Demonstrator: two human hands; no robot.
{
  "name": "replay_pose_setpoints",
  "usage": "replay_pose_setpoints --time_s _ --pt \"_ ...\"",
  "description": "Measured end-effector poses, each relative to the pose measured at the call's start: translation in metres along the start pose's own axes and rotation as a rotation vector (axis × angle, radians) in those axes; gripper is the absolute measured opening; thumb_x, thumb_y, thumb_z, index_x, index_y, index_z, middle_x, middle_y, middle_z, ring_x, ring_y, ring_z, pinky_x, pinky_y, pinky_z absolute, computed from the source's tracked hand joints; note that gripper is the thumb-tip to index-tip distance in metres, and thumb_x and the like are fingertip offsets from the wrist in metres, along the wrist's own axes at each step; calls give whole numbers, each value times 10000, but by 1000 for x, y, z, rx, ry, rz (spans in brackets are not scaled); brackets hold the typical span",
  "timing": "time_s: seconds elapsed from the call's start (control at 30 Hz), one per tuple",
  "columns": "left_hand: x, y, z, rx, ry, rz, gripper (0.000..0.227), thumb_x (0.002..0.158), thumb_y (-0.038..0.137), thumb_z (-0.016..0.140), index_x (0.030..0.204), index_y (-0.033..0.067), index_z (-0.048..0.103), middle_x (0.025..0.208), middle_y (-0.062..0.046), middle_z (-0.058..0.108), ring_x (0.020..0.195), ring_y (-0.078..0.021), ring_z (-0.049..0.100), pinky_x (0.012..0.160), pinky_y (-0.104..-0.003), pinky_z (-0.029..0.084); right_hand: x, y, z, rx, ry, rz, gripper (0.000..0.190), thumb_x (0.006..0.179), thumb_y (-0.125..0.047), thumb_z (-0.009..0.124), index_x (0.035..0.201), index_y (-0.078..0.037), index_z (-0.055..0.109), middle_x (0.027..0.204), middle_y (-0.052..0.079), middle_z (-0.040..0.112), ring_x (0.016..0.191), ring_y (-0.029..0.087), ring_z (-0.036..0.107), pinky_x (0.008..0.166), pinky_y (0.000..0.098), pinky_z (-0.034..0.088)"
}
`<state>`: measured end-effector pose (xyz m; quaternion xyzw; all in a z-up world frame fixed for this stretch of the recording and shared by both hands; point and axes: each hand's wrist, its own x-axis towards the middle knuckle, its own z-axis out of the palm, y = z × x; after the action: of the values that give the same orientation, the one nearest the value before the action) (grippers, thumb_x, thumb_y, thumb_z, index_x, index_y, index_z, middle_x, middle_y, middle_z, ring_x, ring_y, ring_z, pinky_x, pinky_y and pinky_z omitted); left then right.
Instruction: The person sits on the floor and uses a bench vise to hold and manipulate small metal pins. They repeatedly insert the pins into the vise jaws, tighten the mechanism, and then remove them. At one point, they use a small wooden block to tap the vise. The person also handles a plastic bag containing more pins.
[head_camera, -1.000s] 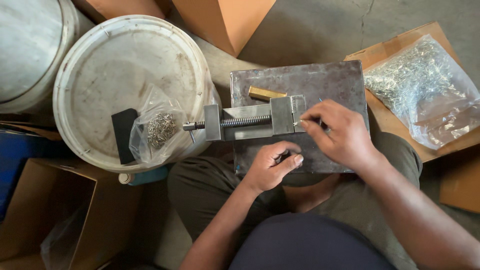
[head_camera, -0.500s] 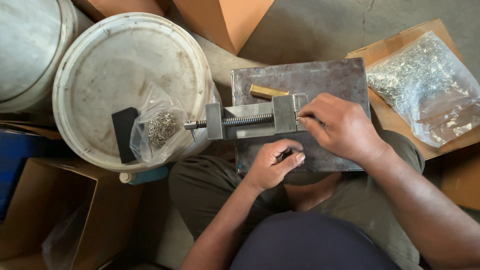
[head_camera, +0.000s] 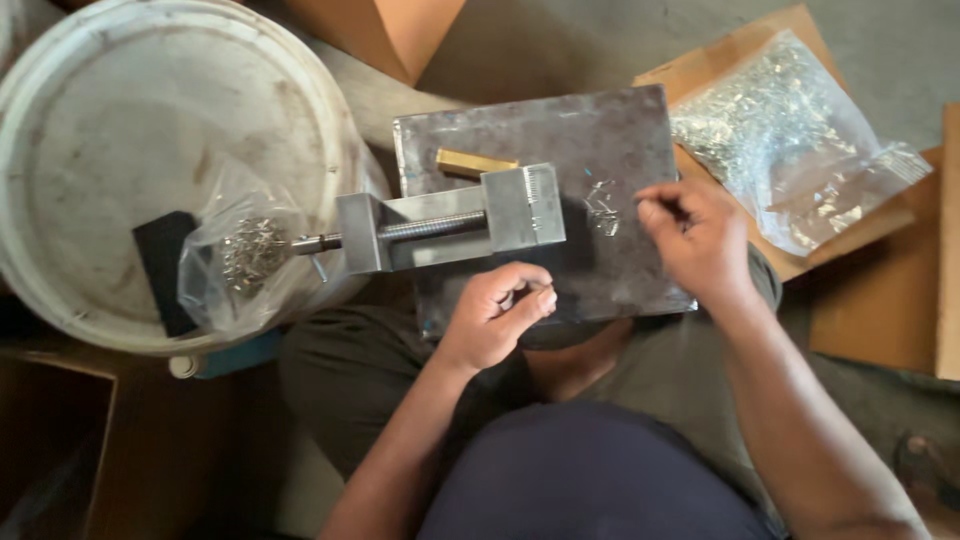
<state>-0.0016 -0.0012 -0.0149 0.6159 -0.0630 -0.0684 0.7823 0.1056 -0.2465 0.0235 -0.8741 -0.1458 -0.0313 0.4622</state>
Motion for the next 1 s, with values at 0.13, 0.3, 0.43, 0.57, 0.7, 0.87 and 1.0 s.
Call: replay_pose_setpoints --time_s 0.13,0.3,0.43,0.57,0.7,0.87,1.0 --pt "1 1 0 -29 -11 8 159 1019 80 687 1123 -33 648 897 -9 660 820 -60 594 738 -234 503 -14 7 -2 -177 -98 -6 151 907 -123 740 1041 -62 772 962 88 720 623 209 596 607 312 472" --pt "1 4 3 37 -5 7 137 1018 73 686 1098 -33 653 865 -2 650 782 -54 572 706 -230 486 -10 -1 -2 -182 -88 -162 204 903 -146 758 1094 -74 745 948 85 688 750 217 660 678 339 517" --pt "2 6 3 63 -6 27 135 1010 69 687 1091 -33 652 871 -7 655 781 -59 584 703 -233 496 -5 -10 1 -247 -117 -127 244 862 -201 775 1086 -104 759 901 86 668 705 238 662 645 368 520" --pt "2 6 5 62 -12 41 127 1024 65 691 1092 -37 655 872 -11 647 791 -59 576 713 -229 493 -7 -13 7 -364 -58 -221 114 895 -212 765 975 -131 760 927 61 683 808 280 684 696 390 533" --pt "1 6 5 78 -4 32 146 1008 70 690 1105 -34 655 886 -15 671 803 -61 606 721 -228 514 -13 -12 12 -365 -27 -204 77 918 -193 757 962 -131 755 933 57 687 831 283 688 711 393 534" --pt "0 5 4 98 3 13 148 1007 83 695 1098 -29 661 895 -16 675 798 -56 599 718 -230 509 -16 -5 8 -228 -38 -113 111 920 -162 751 1005 -92 749 922 78 686 757 260 658 684 362 513" --pt "0 4 3 76 12 9 174 1002 95 701 1112 -34 657 914 -16 680 811 -58 596 727 -232 512 -18 0 7 -140 -58 17 130 927 -155 752 1007 -55 732 896 83 699 654 199 629 617 330 490"
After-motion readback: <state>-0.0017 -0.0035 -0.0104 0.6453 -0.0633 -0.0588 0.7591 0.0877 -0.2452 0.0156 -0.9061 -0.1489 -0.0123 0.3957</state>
